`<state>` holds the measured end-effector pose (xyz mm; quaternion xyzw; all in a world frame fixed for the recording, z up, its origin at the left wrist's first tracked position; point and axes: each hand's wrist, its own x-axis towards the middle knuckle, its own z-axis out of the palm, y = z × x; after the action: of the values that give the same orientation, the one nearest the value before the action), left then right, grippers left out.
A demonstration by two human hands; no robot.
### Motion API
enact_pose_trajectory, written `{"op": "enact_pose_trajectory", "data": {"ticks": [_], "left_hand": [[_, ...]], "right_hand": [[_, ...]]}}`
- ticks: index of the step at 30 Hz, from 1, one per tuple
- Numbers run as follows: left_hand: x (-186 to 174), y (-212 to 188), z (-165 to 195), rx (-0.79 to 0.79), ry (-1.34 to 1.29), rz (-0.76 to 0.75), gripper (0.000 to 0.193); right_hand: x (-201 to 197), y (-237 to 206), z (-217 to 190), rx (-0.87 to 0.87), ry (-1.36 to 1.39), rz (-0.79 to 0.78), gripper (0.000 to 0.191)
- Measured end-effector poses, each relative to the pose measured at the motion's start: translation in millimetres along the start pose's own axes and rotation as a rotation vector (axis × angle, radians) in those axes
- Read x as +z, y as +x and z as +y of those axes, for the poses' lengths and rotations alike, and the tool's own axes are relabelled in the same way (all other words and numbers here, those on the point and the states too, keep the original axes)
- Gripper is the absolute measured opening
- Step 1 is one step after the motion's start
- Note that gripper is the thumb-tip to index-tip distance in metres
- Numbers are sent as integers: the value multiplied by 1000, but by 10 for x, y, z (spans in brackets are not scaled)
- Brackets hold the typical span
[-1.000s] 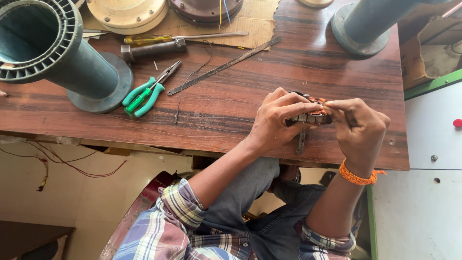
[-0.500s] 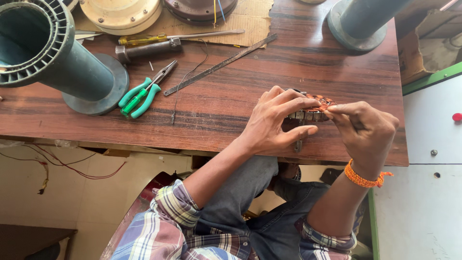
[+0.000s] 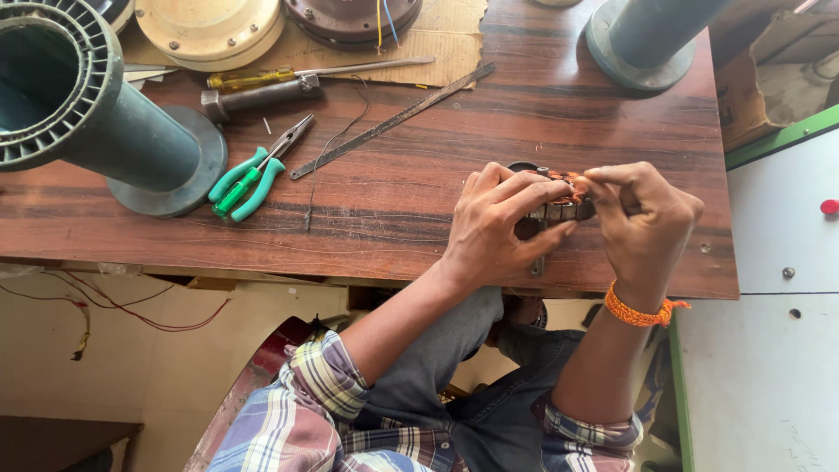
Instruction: The person sits at a workbench and winds copper wire by hand into the slots of a motor armature, pressing each wire loop down into place with their fingers while rotating the armature to reach new slots.
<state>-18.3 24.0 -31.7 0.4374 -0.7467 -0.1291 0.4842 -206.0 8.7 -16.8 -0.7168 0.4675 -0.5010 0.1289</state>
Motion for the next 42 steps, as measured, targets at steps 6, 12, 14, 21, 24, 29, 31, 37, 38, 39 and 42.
{"op": "enact_pose_trajectory", "data": {"ticks": [6, 12, 14, 21, 24, 29, 31, 37, 38, 39, 42], "left_hand": [[-107, 379, 35, -360, 19, -307, 39], [2, 670, -124, -239, -356, -376, 30], [11, 683, -217, -174, -411, -423, 25], [-207, 587, -616, -22, -672, -468, 17], [-236, 563, -707, 79, -599, -447, 19], [-207, 577, -787, 125, -621, -448, 18], [-241, 586, -776, 84, -629, -448, 17], [-287, 380, -410, 257, -222, -108, 33], [-209, 289, -291, 251, -124, -81, 41], [-142, 209, -205, 241, -26, -51, 51], [-31, 76, -159, 148, -89, -38, 41]], "right_hand": [[20, 20, -19, 35, -75, 79, 16], [52, 81, -91, 106, -19, 84, 15], [22, 83, -171, 116, -51, 52, 15], [-293, -38, -648, 149, -153, -183, 14], [-219, -48, -777, 218, -175, -311, 13], [-82, 6, -794, 169, -249, -444, 12], [-85, 20, -767, 213, -361, -561, 10], [-177, 10, -652, 311, -475, -662, 13], [-212, 4, -631, 337, -475, -680, 14], [-254, -3, -610, 350, -422, -644, 14], [-406, 0, -561, 395, -270, -510, 13]]}}
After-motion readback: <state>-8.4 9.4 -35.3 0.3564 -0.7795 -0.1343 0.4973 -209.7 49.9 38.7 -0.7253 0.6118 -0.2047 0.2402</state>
